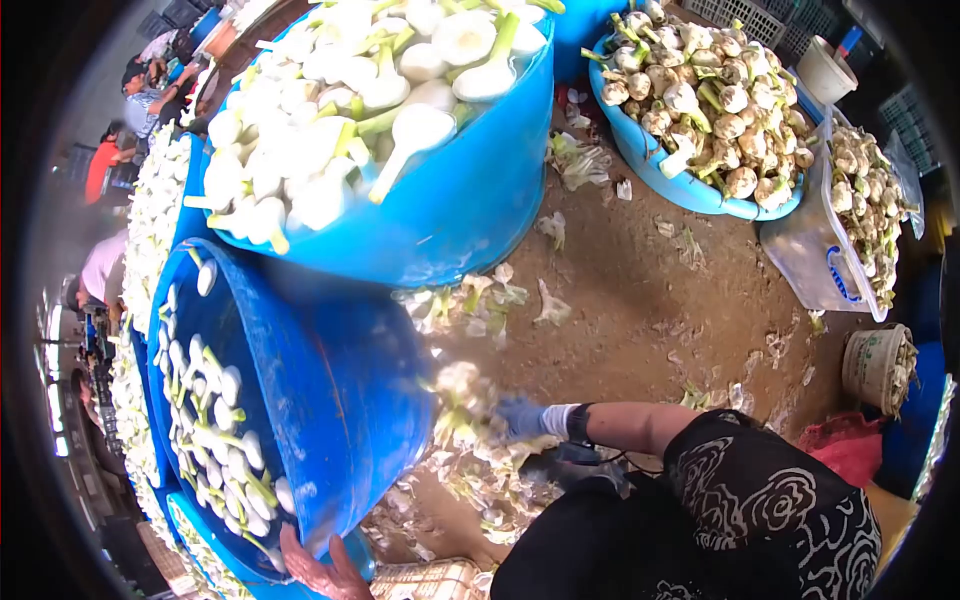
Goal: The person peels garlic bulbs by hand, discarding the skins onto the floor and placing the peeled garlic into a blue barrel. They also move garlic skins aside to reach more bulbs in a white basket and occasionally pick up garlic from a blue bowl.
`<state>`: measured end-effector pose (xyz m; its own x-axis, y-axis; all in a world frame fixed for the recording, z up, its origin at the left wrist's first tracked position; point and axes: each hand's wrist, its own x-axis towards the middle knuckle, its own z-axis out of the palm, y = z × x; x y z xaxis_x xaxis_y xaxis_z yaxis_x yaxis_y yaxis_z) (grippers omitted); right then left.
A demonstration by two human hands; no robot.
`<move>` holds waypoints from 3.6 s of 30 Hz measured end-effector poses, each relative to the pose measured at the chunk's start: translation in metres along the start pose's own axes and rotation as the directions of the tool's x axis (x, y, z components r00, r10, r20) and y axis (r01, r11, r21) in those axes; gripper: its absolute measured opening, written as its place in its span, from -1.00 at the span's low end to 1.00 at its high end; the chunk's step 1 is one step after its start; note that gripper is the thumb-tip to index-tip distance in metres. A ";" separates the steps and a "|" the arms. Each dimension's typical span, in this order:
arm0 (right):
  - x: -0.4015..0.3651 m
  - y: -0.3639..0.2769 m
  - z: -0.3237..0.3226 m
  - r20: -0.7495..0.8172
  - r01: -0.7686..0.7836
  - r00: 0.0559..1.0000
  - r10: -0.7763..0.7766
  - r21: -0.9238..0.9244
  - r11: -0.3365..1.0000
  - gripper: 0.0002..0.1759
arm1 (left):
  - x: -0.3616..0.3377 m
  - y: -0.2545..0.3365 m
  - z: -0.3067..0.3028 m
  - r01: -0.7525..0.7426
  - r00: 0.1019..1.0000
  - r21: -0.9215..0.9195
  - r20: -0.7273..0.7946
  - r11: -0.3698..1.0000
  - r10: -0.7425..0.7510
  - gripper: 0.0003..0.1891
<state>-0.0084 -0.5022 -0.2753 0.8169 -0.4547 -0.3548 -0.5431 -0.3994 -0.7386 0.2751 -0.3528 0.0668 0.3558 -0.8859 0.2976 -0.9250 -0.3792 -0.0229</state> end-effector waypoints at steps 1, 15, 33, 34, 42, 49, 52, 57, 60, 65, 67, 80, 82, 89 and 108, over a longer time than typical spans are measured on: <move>0.002 0.011 -0.015 0.006 -0.006 1.000 0.006 -0.001 1.000 -0.01 | 0.003 0.006 0.001 0.040 0.999 -0.111 0.018 0.993 -0.038 -0.26; 0.038 0.339 -0.373 -0.548 -0.447 0.656 0.520 0.273 0.852 -0.15 | 0.013 0.000 0.004 -0.219 0.971 0.177 -0.059 0.959 0.233 -0.15; 0.171 -0.012 -0.170 -0.216 0.064 0.961 -0.175 -0.440 0.896 -0.17 | 0.011 0.017 -0.011 0.064 0.995 -0.037 0.080 0.997 -0.060 -0.32; 0.195 -0.010 -0.172 -0.197 0.047 0.965 -0.173 -0.519 0.853 -0.16 | 0.011 0.017 -0.014 0.060 0.993 -0.040 0.108 0.997 -0.056 -0.31; 0.158 -0.033 -0.101 -0.120 -0.137 0.988 0.093 -0.455 0.880 -0.13 | 0.018 0.019 -0.017 0.012 0.998 -0.006 0.063 1.000 -0.012 -0.34; 0.081 -0.031 -0.058 0.153 0.278 0.952 -0.265 -0.071 0.958 -0.09 | 0.018 0.021 -0.023 0.040 0.997 -0.041 0.070 0.998 -0.037 -0.35; 0.093 0.042 -0.122 -0.406 0.024 0.913 0.034 0.136 0.990 -0.29 | 0.019 0.022 -0.022 0.041 0.997 -0.064 0.072 0.997 -0.037 -0.35; 0.107 -0.001 -0.051 0.008 -0.341 0.924 0.383 -0.437 0.832 0.05 | 0.016 0.016 -0.019 0.017 0.999 -0.059 0.032 0.998 -0.015 -0.33; 0.071 -0.108 0.016 0.050 -0.407 0.901 0.430 -0.244 0.880 0.11 | 0.014 0.014 -0.020 0.026 1.000 -0.038 0.013 0.999 -0.025 -0.35; 0.044 -0.159 0.105 0.501 0.062 0.865 -0.029 -0.050 0.997 0.01 | 0.008 0.009 -0.026 -0.024 1.000 -0.144 -0.014 0.989 0.023 -0.31; 0.051 -0.145 0.148 0.245 0.227 0.943 -0.226 0.026 0.974 -0.10 | -0.004 -0.003 -0.035 0.006 0.999 -0.444 -0.035 0.896 -0.024 -0.30; 0.096 -0.215 0.189 0.260 0.128 0.965 -0.017 -0.419 0.899 0.14 | -0.344 -0.122 -0.020 0.846 0.517 -0.157 0.475 0.510 -0.712 0.03; 0.106 -0.228 0.194 0.642 0.552 0.704 -0.303 -0.227 0.803 0.00 | -0.362 -0.112 -0.003 0.870 0.462 -0.139 0.562 0.472 -0.686 -0.06; 0.199 -0.340 0.227 0.231 0.486 0.874 -0.427 -0.421 0.766 -0.21 | -0.361 -0.117 0.003 0.879 0.455 -0.225 0.657 0.419 -0.601 -0.54; 0.105 -0.264 0.258 0.867 0.870 0.420 -0.268 -0.301 0.390 -0.18 | -0.384 -0.123 0.024 0.746 0.596 -0.200 0.625 0.635 -0.504 -0.76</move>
<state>0.2709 -0.2393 -0.2661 0.6570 0.6061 -0.4483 0.4404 -0.7912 -0.4244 0.2549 0.0278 -0.0678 0.7614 -0.5041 -0.4076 -0.3487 -0.8485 0.3981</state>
